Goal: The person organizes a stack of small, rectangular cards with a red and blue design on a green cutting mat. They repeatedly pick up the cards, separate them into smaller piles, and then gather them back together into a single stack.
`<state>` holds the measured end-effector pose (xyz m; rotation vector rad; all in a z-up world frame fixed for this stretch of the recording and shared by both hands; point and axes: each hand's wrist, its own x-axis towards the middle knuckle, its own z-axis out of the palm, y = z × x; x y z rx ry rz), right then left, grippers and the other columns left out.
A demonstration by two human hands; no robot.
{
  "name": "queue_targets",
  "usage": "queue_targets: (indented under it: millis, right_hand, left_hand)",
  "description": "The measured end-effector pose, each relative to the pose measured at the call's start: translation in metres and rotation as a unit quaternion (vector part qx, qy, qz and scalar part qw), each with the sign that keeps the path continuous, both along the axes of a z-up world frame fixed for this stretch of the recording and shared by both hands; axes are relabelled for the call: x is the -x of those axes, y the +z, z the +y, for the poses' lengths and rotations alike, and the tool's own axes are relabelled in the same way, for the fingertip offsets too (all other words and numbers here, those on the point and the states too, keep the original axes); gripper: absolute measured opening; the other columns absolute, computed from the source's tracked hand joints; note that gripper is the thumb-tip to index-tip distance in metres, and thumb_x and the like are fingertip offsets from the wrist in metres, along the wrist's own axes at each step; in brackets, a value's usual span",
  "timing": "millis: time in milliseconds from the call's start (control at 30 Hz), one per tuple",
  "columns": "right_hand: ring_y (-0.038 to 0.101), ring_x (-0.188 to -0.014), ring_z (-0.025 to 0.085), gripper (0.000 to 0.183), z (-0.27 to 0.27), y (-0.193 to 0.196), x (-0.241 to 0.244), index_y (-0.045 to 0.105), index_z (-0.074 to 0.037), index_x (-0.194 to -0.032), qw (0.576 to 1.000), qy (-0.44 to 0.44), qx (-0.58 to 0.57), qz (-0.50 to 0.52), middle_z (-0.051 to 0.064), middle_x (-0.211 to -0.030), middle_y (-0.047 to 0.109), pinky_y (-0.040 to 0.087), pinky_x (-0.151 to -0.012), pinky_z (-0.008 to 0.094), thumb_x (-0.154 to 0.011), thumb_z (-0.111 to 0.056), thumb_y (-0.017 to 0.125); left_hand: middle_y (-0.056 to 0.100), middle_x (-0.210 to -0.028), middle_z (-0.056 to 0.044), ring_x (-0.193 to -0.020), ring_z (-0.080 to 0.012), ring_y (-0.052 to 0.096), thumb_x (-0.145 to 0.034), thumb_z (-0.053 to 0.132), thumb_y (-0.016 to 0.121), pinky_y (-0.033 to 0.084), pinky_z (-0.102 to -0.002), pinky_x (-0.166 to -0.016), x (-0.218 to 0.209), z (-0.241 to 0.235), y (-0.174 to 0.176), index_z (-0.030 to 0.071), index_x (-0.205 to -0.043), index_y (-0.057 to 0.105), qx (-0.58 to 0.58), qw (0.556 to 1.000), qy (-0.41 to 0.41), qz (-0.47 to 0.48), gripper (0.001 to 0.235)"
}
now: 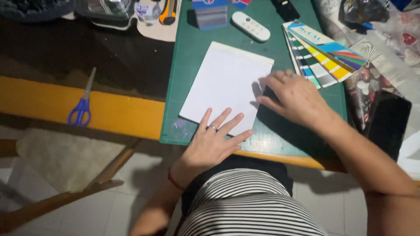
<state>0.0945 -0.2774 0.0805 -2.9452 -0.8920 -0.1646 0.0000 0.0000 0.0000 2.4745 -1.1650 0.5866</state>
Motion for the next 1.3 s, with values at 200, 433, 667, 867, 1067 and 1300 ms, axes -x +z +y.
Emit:
queue_targets:
  millis: [200, 433, 667, 867, 1067, 1300]
  right_hand:
    - [0.065, -0.128, 0.045, 0.065, 0.008, -0.015, -0.073, 0.059, -0.002, -0.152, 0.997, -0.008, 0.071, -0.040, 0.025, -0.148, 0.067, 0.057, -0.094, 0.057, -0.109, -0.051, 0.063]
    - [0.073, -0.113, 0.042, 0.068, 0.044, -0.026, -0.119, 0.066, -0.010, -0.146, 0.988, -0.091, 0.098, 0.079, 0.022, -0.129, 0.076, 0.062, -0.075, 0.054, -0.113, -0.067, 0.047]
    - [0.067, -0.111, 0.042, 0.055, 0.066, -0.021, -0.143, 0.073, -0.012, -0.129, 0.991, -0.069, 0.016, 0.113, 0.020, -0.126, 0.072, 0.055, -0.081, 0.053, -0.112, -0.061, 0.057]
    - [0.067, -0.108, 0.039, 0.048, 0.102, -0.003, -0.201, 0.066, -0.010, -0.145, 0.999, -0.004, 0.033, -0.023, 0.020, -0.125, 0.070, 0.061, -0.082, 0.054, -0.111, -0.045, 0.067]
    - [0.073, -0.101, 0.035, 0.028, 0.125, 0.016, -0.264, 0.072, -0.011, -0.140, 0.994, 0.039, -0.095, -0.041, 0.018, -0.127, 0.075, 0.057, -0.066, 0.043, -0.116, -0.018, 0.060]
    - [0.050, -0.148, 0.036, 0.081, 0.145, 0.039, -0.277, 0.040, -0.006, -0.164, 0.965, -0.017, -0.114, 0.235, 0.017, -0.162, 0.052, 0.038, -0.122, 0.047, -0.099, -0.035, 0.079]
  left_hand:
    - [0.054, -0.167, -0.010, -0.156, -0.0412, 0.047, -0.092, -0.016, 0.058, 0.028, -0.070, -0.129, 0.002, 0.001, 0.012, 0.031, -0.152, 0.065, -0.014, 0.999, -0.006, 0.031, 0.077]
    - [0.053, -0.166, -0.016, -0.156, -0.0413, 0.049, -0.099, -0.012, 0.055, 0.029, -0.062, -0.133, 0.005, 0.003, 0.020, 0.020, -0.156, 0.060, -0.007, 0.997, -0.051, 0.062, 0.066]
    - [0.053, -0.167, -0.015, -0.155, -0.0386, 0.051, -0.101, -0.004, 0.062, 0.033, -0.055, -0.132, -0.001, -0.016, 0.006, 0.023, -0.156, 0.058, -0.056, 0.998, 0.001, 0.024, 0.062]
    - [0.060, -0.161, -0.015, -0.149, -0.0382, 0.058, -0.098, -0.008, 0.067, 0.041, -0.054, -0.128, -0.003, -0.026, -0.010, 0.024, -0.151, 0.065, -0.024, 0.999, 0.032, -0.016, 0.062]
    - [0.061, -0.160, -0.014, -0.147, -0.0371, 0.060, -0.102, 0.000, 0.067, 0.044, -0.054, -0.126, -0.006, -0.026, 0.000, 0.025, -0.149, 0.066, -0.026, 0.999, 0.041, -0.016, 0.054]
    - [0.062, -0.154, -0.006, -0.143, -0.0311, 0.063, -0.100, 0.015, 0.072, 0.047, -0.054, -0.119, -0.023, -0.023, 0.019, 0.028, -0.137, 0.068, -0.048, 0.992, 0.113, -0.042, 0.040]
